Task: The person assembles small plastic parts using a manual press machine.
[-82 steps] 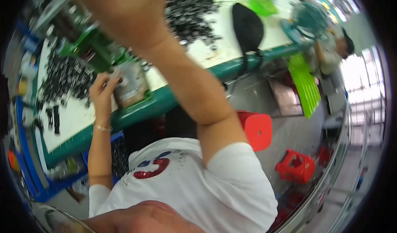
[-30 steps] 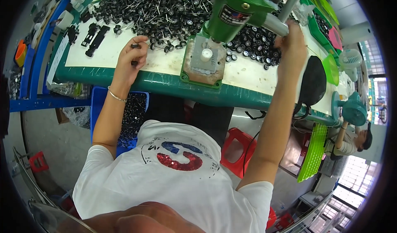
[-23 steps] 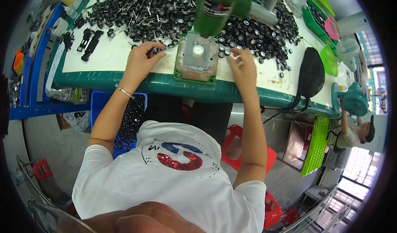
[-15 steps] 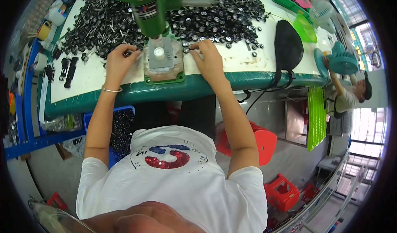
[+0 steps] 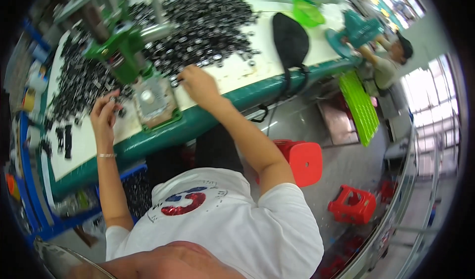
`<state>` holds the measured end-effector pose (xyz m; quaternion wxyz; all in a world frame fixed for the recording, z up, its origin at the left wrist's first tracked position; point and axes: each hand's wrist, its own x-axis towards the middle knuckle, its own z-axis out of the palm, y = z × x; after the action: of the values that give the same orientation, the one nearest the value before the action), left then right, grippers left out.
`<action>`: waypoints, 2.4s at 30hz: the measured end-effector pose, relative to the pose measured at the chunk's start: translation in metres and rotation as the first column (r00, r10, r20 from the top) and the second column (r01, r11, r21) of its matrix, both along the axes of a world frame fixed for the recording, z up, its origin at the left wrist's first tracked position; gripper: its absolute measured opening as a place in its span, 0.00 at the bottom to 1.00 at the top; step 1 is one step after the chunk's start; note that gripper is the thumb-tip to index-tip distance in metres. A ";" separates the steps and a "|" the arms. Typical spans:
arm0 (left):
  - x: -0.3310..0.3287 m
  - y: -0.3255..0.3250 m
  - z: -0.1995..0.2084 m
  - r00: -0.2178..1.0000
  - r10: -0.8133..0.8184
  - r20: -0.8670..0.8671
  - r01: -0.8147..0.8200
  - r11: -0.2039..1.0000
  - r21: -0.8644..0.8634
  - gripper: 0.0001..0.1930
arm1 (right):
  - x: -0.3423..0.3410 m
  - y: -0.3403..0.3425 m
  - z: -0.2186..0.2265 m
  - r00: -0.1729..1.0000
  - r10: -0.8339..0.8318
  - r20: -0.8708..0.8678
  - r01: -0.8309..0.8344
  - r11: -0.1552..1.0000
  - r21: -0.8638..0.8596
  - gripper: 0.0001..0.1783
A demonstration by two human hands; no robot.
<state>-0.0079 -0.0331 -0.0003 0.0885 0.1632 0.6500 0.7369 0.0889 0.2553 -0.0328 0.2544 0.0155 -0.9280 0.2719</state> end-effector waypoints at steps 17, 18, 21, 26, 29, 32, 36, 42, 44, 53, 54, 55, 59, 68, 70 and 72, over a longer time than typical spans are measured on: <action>0.030 0.014 -0.007 0.976 -0.167 0.141 0.158 0.985 0.073 0.18 | 0.002 -0.032 0.037 0.979 0.195 -0.057 -0.195 0.828 -0.525 0.15; 0.029 0.015 -0.008 0.973 -0.195 0.127 0.191 0.981 0.045 0.18 | 0.005 -0.033 0.042 0.979 0.199 -0.044 -0.194 0.846 -0.496 0.15; 0.030 0.024 -0.011 0.965 -0.229 0.128 0.221 0.973 0.072 0.17 | 0.009 -0.035 0.039 0.975 0.209 -0.075 -0.214 0.790 -0.575 0.15; 0.032 0.027 -0.006 0.960 -0.126 0.251 0.106 0.990 0.089 0.11 | 0.003 -0.054 0.043 0.959 0.280 -0.054 -0.255 0.756 -0.603 0.14; 0.030 0.032 -0.007 0.964 -0.100 0.248 0.071 0.990 0.121 0.07 | -0.004 -0.065 0.042 0.954 0.299 0.012 -0.262 0.856 -0.446 0.15; 0.029 0.035 -0.003 0.963 -0.083 0.258 0.053 0.991 0.119 0.07 | -0.008 -0.068 0.040 0.950 0.301 0.076 -0.213 0.810 -0.546 0.12; 0.029 0.032 -0.007 0.963 -0.115 0.242 0.086 0.988 0.131 0.07 | -0.007 -0.068 0.044 0.970 0.244 0.008 -0.212 0.860 -0.465 0.10; 0.031 0.031 -0.013 0.960 -0.120 0.251 0.084 0.985 0.152 0.07 | -0.014 -0.068 0.038 0.974 0.218 -0.065 -0.201 0.695 -0.691 0.08; 0.033 0.030 -0.014 0.959 -0.115 0.258 0.076 0.985 0.154 0.07 | -0.013 -0.071 0.039 0.975 0.223 0.011 -0.135 0.631 -0.764 0.08; 0.038 0.028 -0.014 0.963 -0.123 0.240 0.076 0.978 0.195 0.07 | -0.026 -0.068 0.023 0.971 0.231 0.058 -0.117 0.672 -0.731 0.10; 0.037 0.030 -0.013 0.964 -0.130 0.233 0.086 0.978 0.189 0.07 | -0.026 -0.066 0.024 0.965 0.244 0.095 -0.099 0.675 -0.732 0.10; 0.036 0.031 -0.012 0.965 -0.136 0.226 0.095 0.979 0.183 0.07 | -0.025 -0.065 0.026 0.965 0.245 0.091 -0.102 0.676 -0.730 0.10; 0.034 0.038 0.000 0.980 -0.121 0.161 0.092 0.981 0.173 0.07 | -0.018 -0.063 0.033 0.967 0.213 0.138 -0.029 0.632 -0.774 0.12; 0.027 0.068 0.005 0.991 -0.131 0.032 0.127 0.986 0.105 0.08 | -0.020 0.003 0.087 0.994 0.029 -0.105 -0.106 0.485 -0.868 0.16; 0.027 0.071 0.008 0.992 -0.125 0.002 0.123 0.985 0.124 0.08 | -0.023 0.017 0.108 0.983 0.063 -0.174 -0.182 0.487 -0.854 0.17; 0.027 0.070 0.010 0.993 -0.115 -0.026 0.117 0.984 0.137 0.08 | -0.029 0.010 0.144 0.977 0.010 -0.211 -0.187 0.506 -0.842 0.17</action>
<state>0.0192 0.0368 0.0097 0.1138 0.2132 0.5875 0.7723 0.0599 0.2649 0.1113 0.2948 -0.0350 -0.6429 0.7061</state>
